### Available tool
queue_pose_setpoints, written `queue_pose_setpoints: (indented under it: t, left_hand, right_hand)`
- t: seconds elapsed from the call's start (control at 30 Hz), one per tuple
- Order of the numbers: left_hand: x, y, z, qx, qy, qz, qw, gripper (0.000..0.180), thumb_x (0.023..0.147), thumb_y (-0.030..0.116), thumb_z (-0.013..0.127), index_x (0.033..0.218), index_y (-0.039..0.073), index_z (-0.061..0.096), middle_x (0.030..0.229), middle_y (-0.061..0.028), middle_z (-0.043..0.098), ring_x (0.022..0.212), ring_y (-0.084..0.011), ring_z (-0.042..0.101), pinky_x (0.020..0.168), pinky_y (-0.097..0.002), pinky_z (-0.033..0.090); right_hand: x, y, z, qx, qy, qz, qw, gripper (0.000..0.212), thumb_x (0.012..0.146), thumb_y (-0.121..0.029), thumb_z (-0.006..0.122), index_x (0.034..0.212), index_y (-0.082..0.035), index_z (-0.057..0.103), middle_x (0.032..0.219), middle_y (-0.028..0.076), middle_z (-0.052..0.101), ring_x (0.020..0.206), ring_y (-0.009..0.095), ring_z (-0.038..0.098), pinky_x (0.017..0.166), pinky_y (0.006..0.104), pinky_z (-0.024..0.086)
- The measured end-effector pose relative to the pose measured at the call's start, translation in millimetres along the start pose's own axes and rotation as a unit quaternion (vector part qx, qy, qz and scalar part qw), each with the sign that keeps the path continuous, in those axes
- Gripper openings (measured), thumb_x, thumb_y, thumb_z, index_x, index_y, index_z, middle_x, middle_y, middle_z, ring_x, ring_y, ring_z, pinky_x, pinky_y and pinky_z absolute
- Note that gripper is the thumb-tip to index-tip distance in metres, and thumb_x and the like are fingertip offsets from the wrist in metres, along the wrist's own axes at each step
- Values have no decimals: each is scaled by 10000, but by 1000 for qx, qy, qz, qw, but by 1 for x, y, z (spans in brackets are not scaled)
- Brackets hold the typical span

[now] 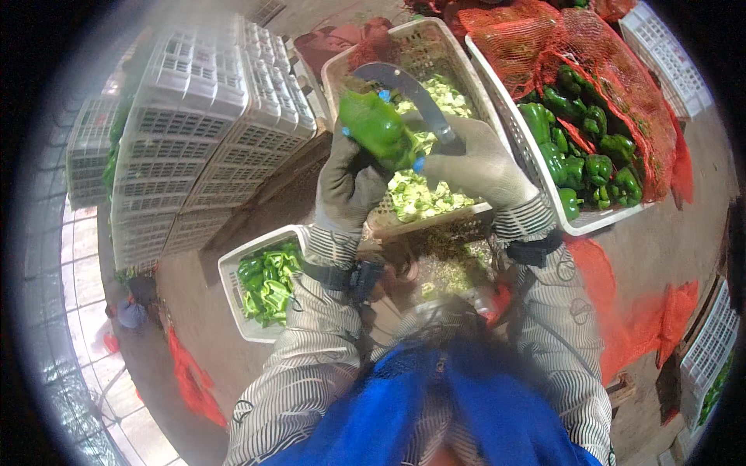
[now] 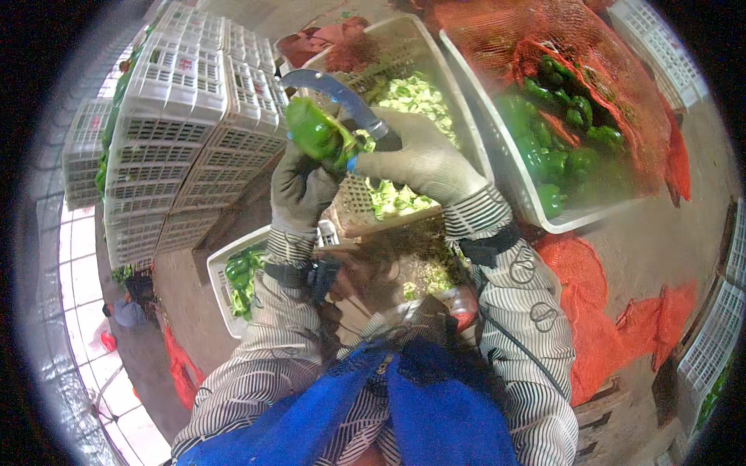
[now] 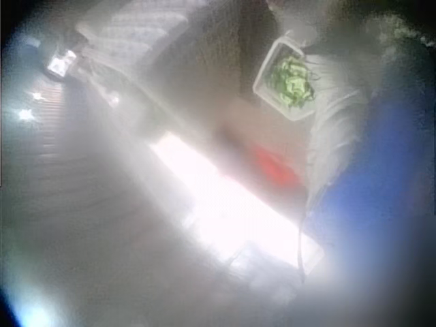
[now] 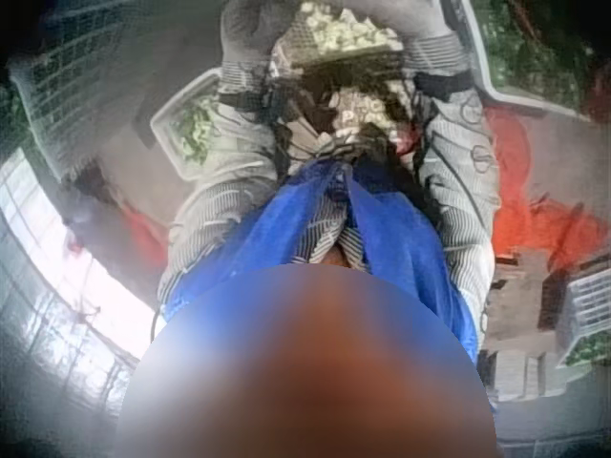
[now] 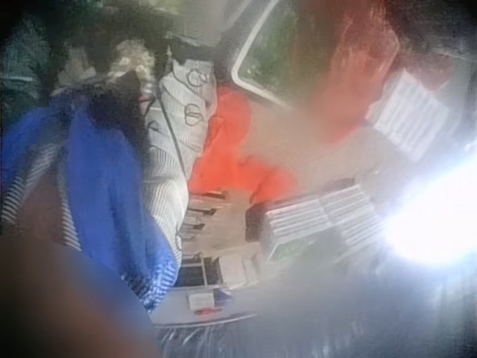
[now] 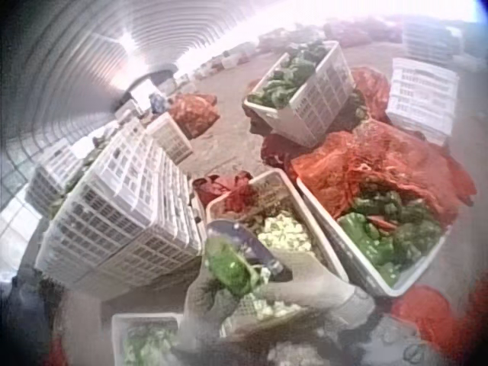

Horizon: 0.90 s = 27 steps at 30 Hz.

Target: The person uses a curved blade to remove the stems and cores from green bell peppers, tossing the prepped peppers and the cores into different plastic crates.

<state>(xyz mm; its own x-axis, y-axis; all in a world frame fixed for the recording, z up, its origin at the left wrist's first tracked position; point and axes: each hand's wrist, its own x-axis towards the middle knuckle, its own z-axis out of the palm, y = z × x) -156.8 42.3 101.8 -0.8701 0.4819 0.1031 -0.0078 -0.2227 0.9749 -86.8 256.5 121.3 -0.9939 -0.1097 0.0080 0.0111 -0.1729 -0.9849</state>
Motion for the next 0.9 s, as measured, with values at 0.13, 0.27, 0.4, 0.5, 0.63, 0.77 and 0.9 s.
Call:
queue_pose_setpoints:
  t: [0.13,0.27,0.4,0.5,0.63,0.77,0.9]
  left_hand:
    - [-8,-11,3,-406,-10,-24,914,613,894,191,768,1395,6,467,1365,-146,546,1223,-243,578,1000,-400,526]
    - [-13,-22,-9,-317,41,-36,947,425,1023,331,555,1342,55,509,1280,-122,599,1171,-246,605,1010,-406,521]
    - [-18,-38,-23,-350,95,-121,924,425,1022,344,585,1349,82,517,1244,-91,624,1144,-211,622,973,-345,531]
    - [-26,-47,-29,50,48,-51,996,714,827,67,790,1441,44,428,1338,-111,574,1210,-227,599,1003,-327,507]
    - [-40,-49,-30,253,16,-45,966,905,721,-31,832,1492,55,366,1367,-123,554,1239,-224,576,1032,-341,506]
    - [-46,-41,-27,241,-22,-65,968,757,817,-27,768,1463,61,382,1300,-95,580,1157,-191,615,980,-336,556]
    - [-49,-31,-27,120,-51,-118,984,568,907,0,675,1425,49,448,1244,-94,625,1117,-196,640,919,-333,580]
  right_hand:
    - [14,19,32,-92,47,-24,994,549,771,-232,775,1241,11,628,982,121,692,904,200,661,838,333,523]
    - [18,26,44,-128,-5,-21,992,568,763,-287,752,1245,-12,631,1020,166,702,935,283,679,874,382,525]
    - [22,23,43,-169,-75,21,982,537,791,-195,744,1259,23,596,830,81,644,681,135,615,618,288,518]
    - [25,27,44,-274,-99,44,956,494,740,-340,754,1100,-19,644,959,199,680,922,386,658,824,461,511]
    - [22,43,52,-278,-70,-7,958,509,723,-378,788,1068,-36,638,955,196,672,945,395,651,815,478,501]
    - [21,51,54,-325,-61,-38,943,505,739,-403,795,1060,-43,645,896,192,670,892,400,657,789,470,507]
    - [19,45,52,-280,-89,4,956,430,793,-381,755,1016,-19,693,812,189,693,791,349,687,725,429,524]
